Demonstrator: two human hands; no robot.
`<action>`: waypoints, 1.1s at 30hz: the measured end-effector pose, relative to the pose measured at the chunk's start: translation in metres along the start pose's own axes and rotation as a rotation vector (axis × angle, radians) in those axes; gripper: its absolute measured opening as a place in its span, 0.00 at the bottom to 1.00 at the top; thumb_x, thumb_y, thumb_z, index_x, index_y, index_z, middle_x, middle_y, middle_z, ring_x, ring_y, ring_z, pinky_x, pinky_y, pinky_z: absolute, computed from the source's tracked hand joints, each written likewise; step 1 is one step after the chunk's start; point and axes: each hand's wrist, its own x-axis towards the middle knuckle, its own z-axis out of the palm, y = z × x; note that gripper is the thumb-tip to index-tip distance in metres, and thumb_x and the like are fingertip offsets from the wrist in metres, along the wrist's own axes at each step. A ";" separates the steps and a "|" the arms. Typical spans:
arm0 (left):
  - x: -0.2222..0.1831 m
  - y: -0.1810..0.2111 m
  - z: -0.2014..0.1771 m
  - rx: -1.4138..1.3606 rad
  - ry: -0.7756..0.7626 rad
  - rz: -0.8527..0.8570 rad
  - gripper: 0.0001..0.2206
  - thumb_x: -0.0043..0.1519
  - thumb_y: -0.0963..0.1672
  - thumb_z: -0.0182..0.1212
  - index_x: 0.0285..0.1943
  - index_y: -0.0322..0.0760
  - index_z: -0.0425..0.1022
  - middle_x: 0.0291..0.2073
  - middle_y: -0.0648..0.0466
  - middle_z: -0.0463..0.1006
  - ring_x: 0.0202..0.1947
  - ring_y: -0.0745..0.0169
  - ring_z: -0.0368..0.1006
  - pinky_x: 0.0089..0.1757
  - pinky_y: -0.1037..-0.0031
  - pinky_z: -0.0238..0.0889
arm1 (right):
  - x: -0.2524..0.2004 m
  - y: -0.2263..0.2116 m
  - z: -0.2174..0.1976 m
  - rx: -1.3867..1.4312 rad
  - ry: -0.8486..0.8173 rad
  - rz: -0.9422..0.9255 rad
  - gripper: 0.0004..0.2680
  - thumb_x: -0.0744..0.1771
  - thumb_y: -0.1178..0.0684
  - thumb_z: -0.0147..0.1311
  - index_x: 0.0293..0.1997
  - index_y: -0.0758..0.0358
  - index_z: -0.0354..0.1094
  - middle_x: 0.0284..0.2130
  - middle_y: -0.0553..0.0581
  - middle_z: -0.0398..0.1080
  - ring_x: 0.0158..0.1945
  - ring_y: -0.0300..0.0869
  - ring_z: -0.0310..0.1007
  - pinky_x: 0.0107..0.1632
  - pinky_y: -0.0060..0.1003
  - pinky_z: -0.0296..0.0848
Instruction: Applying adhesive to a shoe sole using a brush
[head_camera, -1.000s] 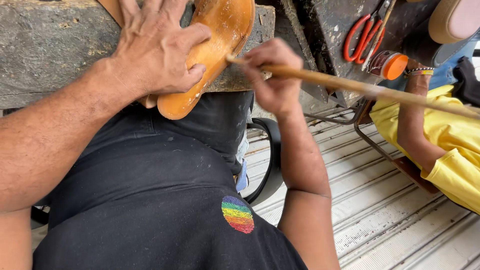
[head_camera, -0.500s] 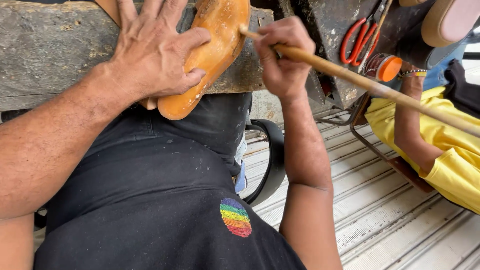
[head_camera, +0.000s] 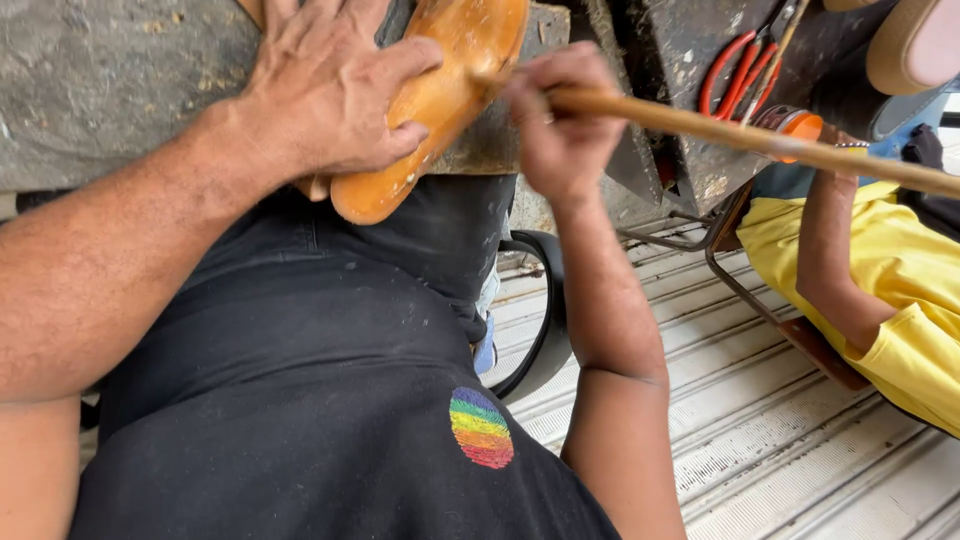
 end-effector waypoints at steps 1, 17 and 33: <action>0.003 -0.003 0.000 -0.021 -0.053 -0.009 0.24 0.54 0.59 0.64 0.57 0.56 0.76 0.48 0.43 0.70 0.46 0.40 0.70 0.42 0.48 0.65 | 0.000 0.001 0.008 -0.115 -0.036 -0.050 0.05 0.66 0.65 0.53 0.32 0.60 0.65 0.28 0.56 0.71 0.32 0.41 0.75 0.36 0.36 0.74; 0.004 -0.008 -0.019 -0.297 -0.252 -0.053 0.46 0.41 0.55 0.79 0.69 0.44 0.59 0.57 0.40 0.69 0.54 0.33 0.68 0.51 0.45 0.59 | 0.008 -0.019 0.028 -0.338 -0.123 -0.116 0.05 0.67 0.63 0.50 0.32 0.62 0.65 0.30 0.58 0.73 0.33 0.49 0.75 0.39 0.41 0.71; 0.017 0.001 -0.045 -0.402 -0.100 0.111 0.54 0.35 0.63 0.75 0.69 0.38 0.59 0.74 0.31 0.53 0.76 0.23 0.43 0.61 0.21 0.22 | 0.073 0.052 -0.162 -0.290 0.377 0.061 0.10 0.68 0.66 0.60 0.28 0.63 0.64 0.20 0.55 0.69 0.22 0.39 0.70 0.25 0.34 0.73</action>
